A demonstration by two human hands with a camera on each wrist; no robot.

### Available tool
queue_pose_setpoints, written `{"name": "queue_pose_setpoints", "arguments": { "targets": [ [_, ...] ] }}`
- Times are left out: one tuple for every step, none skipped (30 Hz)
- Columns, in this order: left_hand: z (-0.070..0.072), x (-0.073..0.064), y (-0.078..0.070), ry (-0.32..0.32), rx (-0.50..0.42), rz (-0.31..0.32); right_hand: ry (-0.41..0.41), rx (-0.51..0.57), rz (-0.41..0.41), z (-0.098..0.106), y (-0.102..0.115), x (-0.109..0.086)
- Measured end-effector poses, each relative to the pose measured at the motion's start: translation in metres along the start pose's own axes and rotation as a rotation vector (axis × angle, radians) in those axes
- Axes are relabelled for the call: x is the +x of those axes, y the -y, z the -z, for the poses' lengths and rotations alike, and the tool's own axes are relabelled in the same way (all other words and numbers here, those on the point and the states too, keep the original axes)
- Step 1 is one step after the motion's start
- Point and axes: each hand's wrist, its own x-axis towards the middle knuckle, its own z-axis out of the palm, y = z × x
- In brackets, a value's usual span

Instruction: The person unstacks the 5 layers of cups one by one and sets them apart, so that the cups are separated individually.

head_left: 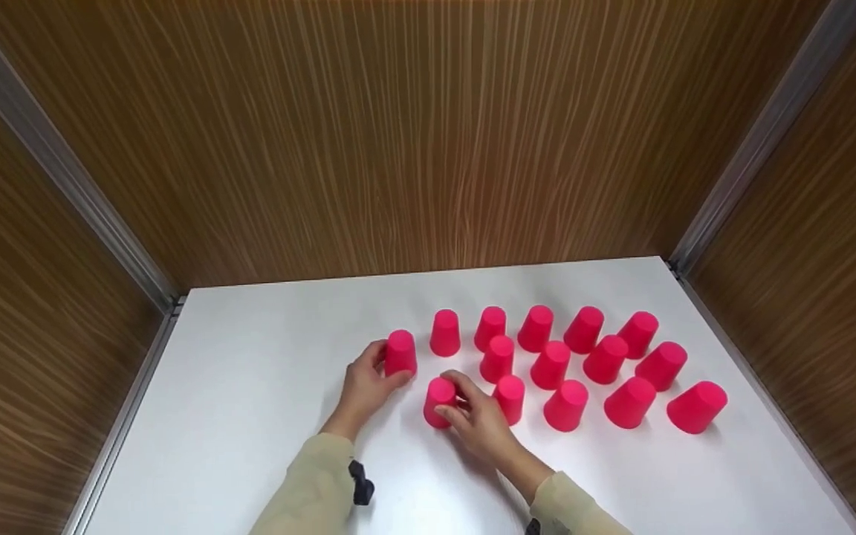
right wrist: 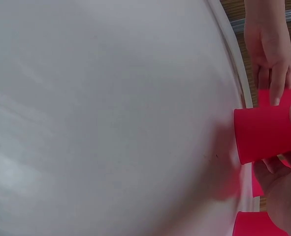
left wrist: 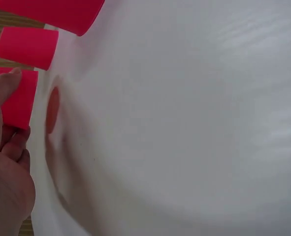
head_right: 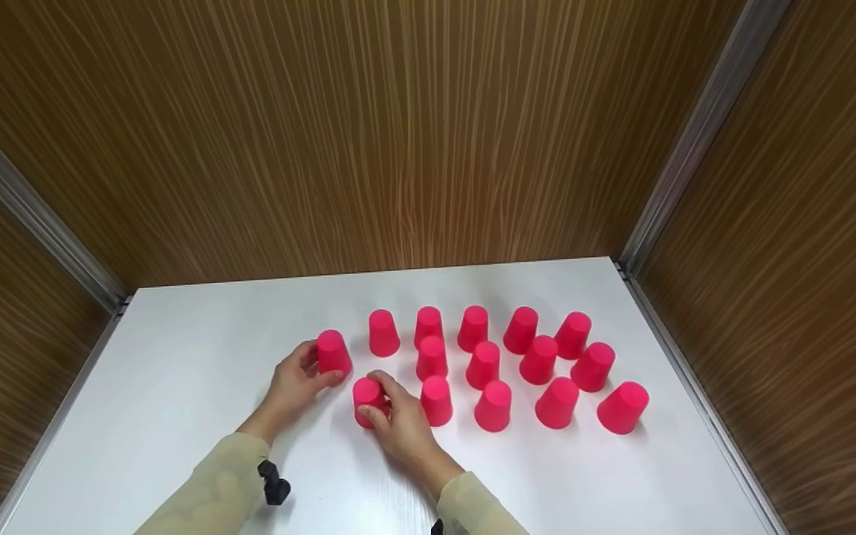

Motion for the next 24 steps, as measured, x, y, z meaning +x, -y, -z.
{"name": "queue_pose_setpoints", "arguments": {
  "targets": [
    [-0.003, 0.0, 0.0, 0.007, -0.003, -0.016, 0.002, -0.003, 0.001, 0.0, 0.0, -0.001],
    [-0.006, -0.001, 0.001, 0.014, -0.007, -0.027, 0.005, -0.008, 0.001, -0.001, 0.001, -0.002],
    [-0.009, -0.001, 0.002, 0.023, -0.013, -0.04, 0.007, -0.012, 0.003, -0.001, 0.001, -0.003],
    [-0.011, -0.002, 0.002, 0.032, -0.018, -0.057, 0.009, -0.016, 0.001, -0.002, 0.001, -0.004],
    [-0.013, -0.002, 0.003, 0.042, -0.023, -0.074, 0.01, -0.017, -0.003, -0.002, 0.001, -0.005],
    [-0.015, -0.002, 0.003, 0.054, -0.025, -0.084, 0.012, -0.016, -0.013, -0.002, 0.001, -0.006],
    [-0.017, -0.002, 0.004, 0.065, -0.024, -0.09, 0.013, -0.016, -0.015, -0.003, 0.001, -0.006],
    [-0.019, -0.002, 0.004, 0.075, -0.02, -0.1, 0.014, -0.016, -0.016, -0.003, 0.001, -0.007],
    [-0.021, -0.002, 0.005, 0.085, -0.015, -0.105, 0.015, -0.016, -0.019, -0.004, 0.001, -0.008],
    [-0.022, -0.001, 0.005, 0.092, -0.007, -0.11, 0.015, -0.016, -0.021, -0.004, 0.001, -0.009],
    [-0.023, -0.001, 0.006, 0.099, -0.001, -0.112, 0.017, -0.015, -0.023, -0.004, 0.001, -0.009],
    [-0.023, 0.0, 0.006, 0.103, 0.007, -0.105, 0.02, -0.017, -0.021, -0.005, 0.001, -0.009],
    [-0.023, 0.0, 0.007, 0.104, 0.018, -0.107, 0.024, -0.02, -0.019, -0.005, 0.001, -0.009],
    [-0.023, 0.0, 0.008, 0.105, 0.029, -0.108, 0.027, -0.022, -0.019, -0.005, 0.001, -0.008],
    [-0.023, 0.0, 0.008, 0.108, 0.038, -0.106, 0.03, -0.023, -0.018, -0.005, 0.001, -0.008],
    [-0.022, -0.001, 0.007, 0.111, 0.045, -0.105, 0.033, -0.025, -0.021, -0.005, 0.001, -0.008],
    [-0.021, -0.002, 0.007, 0.113, 0.051, -0.098, 0.037, -0.029, -0.024, -0.005, 0.0, -0.007],
    [-0.02, -0.003, 0.007, 0.116, 0.061, -0.088, 0.04, -0.034, -0.027, -0.005, 0.0, -0.007],
    [-0.018, -0.005, 0.006, 0.116, 0.07, -0.081, 0.042, -0.038, -0.035, -0.004, 0.0, -0.006],
    [-0.016, -0.007, 0.005, 0.116, 0.078, -0.064, 0.043, -0.044, -0.042, -0.004, 0.0, -0.006],
    [-0.014, -0.009, 0.005, 0.114, 0.086, -0.049, 0.044, -0.051, -0.043, -0.004, 0.0, -0.005],
    [-0.012, -0.011, 0.005, 0.109, 0.093, -0.033, 0.044, -0.06, -0.046, -0.003, -0.001, -0.004],
    [-0.01, -0.013, 0.004, 0.1, 0.104, -0.018, 0.045, -0.069, -0.05, -0.002, 0.0, -0.004],
    [-0.007, -0.015, 0.004, 0.091, 0.116, -0.007, 0.044, -0.071, -0.055, 0.0, 0.001, -0.003]
  ]
}}
